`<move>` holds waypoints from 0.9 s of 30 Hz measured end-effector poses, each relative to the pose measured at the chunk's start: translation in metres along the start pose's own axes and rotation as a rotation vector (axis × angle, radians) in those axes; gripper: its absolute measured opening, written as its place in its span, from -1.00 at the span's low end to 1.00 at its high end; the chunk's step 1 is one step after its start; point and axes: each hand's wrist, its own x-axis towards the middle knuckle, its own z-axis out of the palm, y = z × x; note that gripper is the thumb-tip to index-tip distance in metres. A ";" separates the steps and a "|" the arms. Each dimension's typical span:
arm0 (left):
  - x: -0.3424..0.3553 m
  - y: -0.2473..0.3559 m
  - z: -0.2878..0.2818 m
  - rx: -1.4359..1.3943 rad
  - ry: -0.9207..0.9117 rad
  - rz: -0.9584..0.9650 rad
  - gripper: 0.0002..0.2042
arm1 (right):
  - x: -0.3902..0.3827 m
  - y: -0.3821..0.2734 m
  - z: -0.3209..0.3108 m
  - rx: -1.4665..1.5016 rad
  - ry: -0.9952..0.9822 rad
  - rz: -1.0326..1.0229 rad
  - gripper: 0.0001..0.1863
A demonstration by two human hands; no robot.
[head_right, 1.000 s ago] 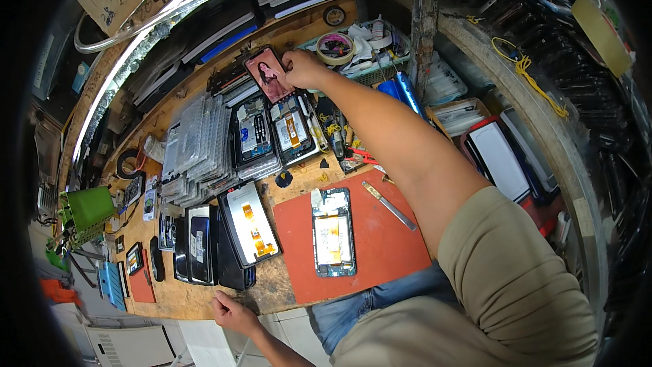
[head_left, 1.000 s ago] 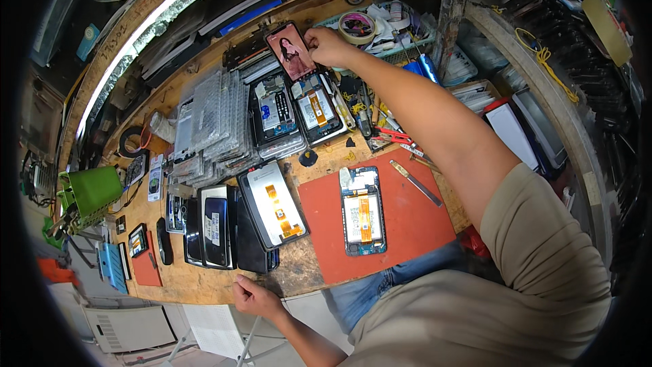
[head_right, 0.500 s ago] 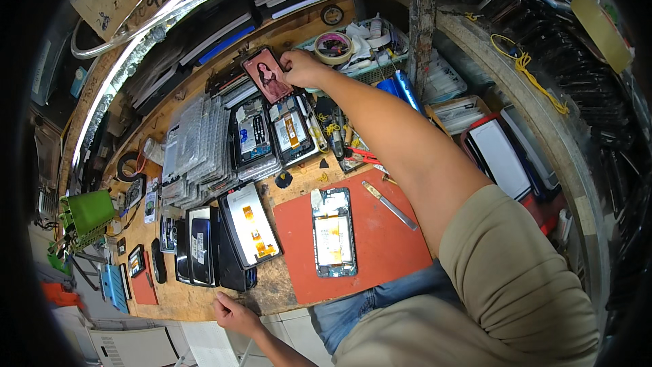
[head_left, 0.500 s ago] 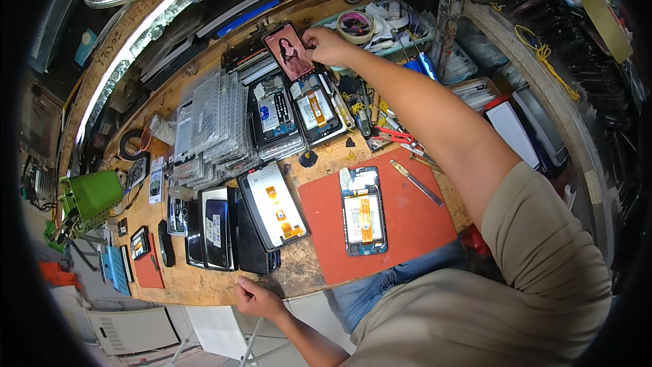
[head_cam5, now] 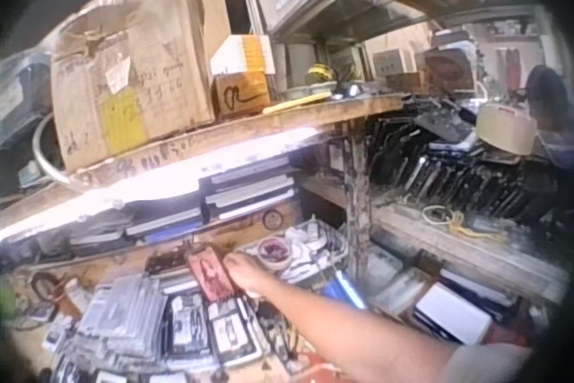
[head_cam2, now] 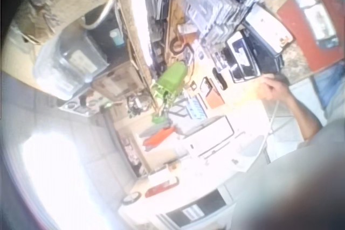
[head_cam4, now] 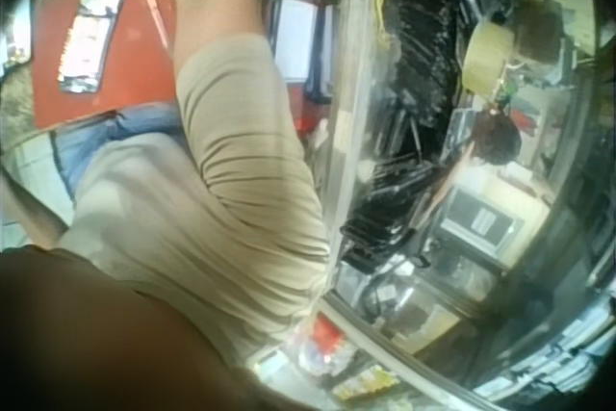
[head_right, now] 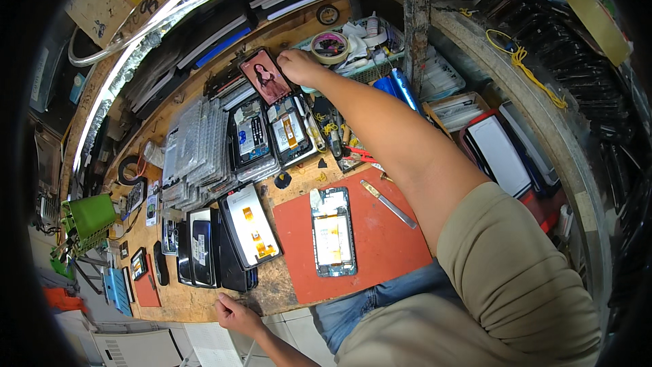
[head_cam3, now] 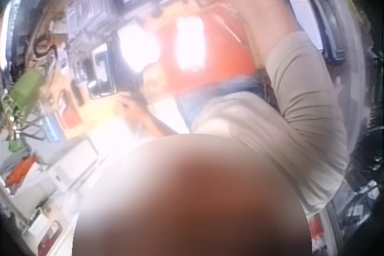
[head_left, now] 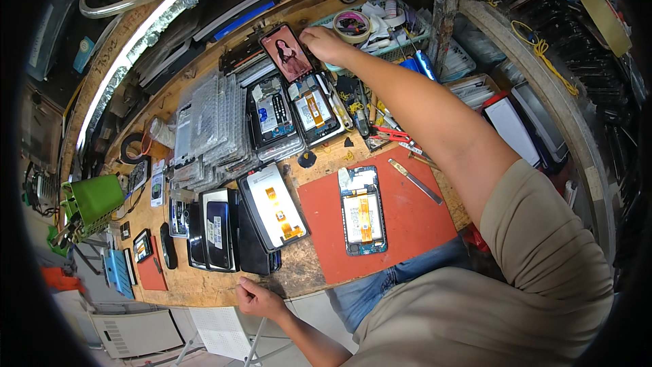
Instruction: The person handles several smartphones, opens and closes device backs, and uses a small tool to manipulate internal components. The person moves between a workbench and a counter area, picking up and placing down phones and tools throughout the clip.
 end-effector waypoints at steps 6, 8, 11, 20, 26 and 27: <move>0.003 0.007 0.001 0.022 0.017 0.038 -0.54 | -0.003 -0.013 -0.002 0.015 0.043 -0.030 -0.53; 0.003 0.009 0.002 0.017 0.030 0.046 -0.55 | -0.006 -0.019 -0.005 -0.011 0.075 0.022 -0.47; 0.002 0.011 0.002 0.011 0.046 0.053 -0.55 | -0.013 -0.027 -0.008 -0.023 0.224 -0.062 -0.51; 0.005 0.016 -0.005 -0.016 -0.038 0.074 -0.59 | -0.033 -0.045 -0.008 -0.080 0.498 -0.213 -0.59; 0.003 0.006 0.000 0.037 0.032 0.083 -0.60 | -0.065 -0.079 -0.033 0.324 0.495 -0.305 -0.59; 0.001 0.005 0.001 0.055 0.045 0.084 -0.60 | -0.082 -0.086 -0.042 0.412 0.424 -0.298 -0.61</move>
